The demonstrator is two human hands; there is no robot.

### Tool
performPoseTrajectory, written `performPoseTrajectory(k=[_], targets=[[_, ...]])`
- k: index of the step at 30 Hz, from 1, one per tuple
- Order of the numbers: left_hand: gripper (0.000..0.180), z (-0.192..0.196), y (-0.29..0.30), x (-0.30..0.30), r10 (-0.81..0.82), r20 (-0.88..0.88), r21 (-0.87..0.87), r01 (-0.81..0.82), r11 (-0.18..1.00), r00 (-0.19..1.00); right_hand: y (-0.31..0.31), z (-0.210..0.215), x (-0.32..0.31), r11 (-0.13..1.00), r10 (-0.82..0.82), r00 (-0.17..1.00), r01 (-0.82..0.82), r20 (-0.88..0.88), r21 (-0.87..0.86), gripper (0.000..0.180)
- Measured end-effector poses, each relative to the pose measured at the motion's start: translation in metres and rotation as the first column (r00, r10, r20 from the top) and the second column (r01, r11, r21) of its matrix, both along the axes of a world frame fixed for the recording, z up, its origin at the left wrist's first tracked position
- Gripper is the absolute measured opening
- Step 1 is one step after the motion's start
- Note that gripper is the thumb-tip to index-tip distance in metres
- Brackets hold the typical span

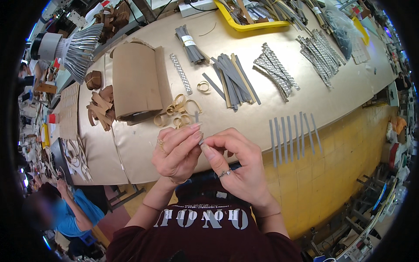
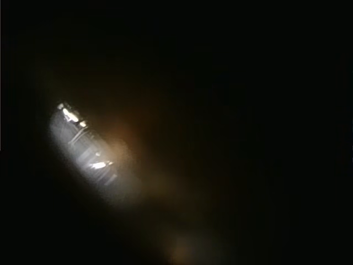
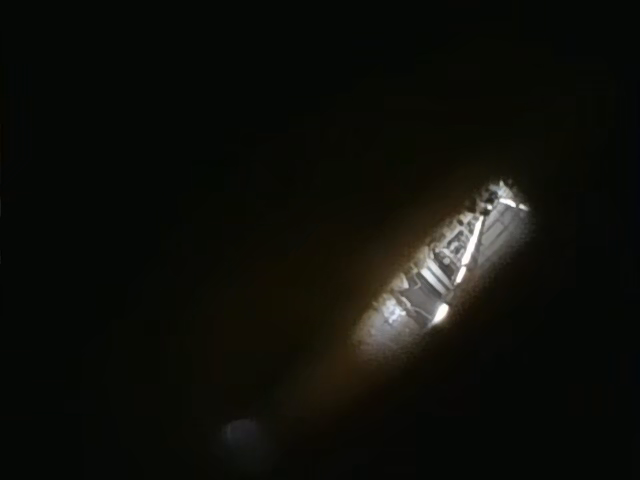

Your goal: The person repeatedly picks up thin strips of material from a workbench, bends them into loops or coils, and places them back on the table. The person handles both light and dark strips, forming small ring-like shapes by hand without using tools.

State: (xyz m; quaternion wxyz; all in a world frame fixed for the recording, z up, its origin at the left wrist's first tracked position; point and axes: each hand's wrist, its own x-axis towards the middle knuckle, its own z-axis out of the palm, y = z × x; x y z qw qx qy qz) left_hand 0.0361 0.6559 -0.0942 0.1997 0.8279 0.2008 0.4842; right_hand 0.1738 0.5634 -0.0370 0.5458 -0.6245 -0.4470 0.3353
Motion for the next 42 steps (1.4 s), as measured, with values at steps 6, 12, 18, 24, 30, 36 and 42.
performPoseTrajectory(k=[6,12,18,24,30,36,42], targets=[[0.038,-0.002,-0.002,0.002,0.008,-0.028,0.033,-0.007,0.999,1.000,0.000,0.000,0.002,1.000,-0.012,1.000,0.012,0.015,-0.005,0.007],[0.038,-0.001,-0.004,-0.001,0.030,-0.089,0.070,-0.024,0.997,0.996,-0.001,0.002,0.001,1.000,-0.022,1.000,0.022,-0.018,-0.006,0.007],[0.034,-0.002,-0.004,-0.004,0.044,-0.131,0.112,-0.029,0.993,0.990,-0.001,0.001,0.001,1.000,-0.025,1.000,0.025,-0.001,0.011,0.006],[0.041,-0.003,-0.003,0.001,0.018,-0.092,0.097,-0.009,0.995,0.996,0.002,-0.002,0.000,1.000,-0.030,0.999,0.030,0.011,-0.005,0.006],[0.033,0.002,-0.009,0.005,-0.174,0.141,-0.478,0.221,0.850,0.975,0.006,-0.009,0.000,0.999,-0.036,0.977,0.040,0.210,-0.014,0.003],[0.017,0.007,0.003,-0.008,-0.169,0.258,-0.718,0.306,0.626,0.951,0.010,-0.013,-0.004,0.998,0.049,0.967,-0.056,0.251,0.019,0.004],[0.020,0.014,0.001,-0.011,-0.152,0.050,-0.539,0.155,0.828,0.987,0.010,-0.012,-0.004,0.999,0.030,0.998,-0.032,0.057,0.026,0.005]])
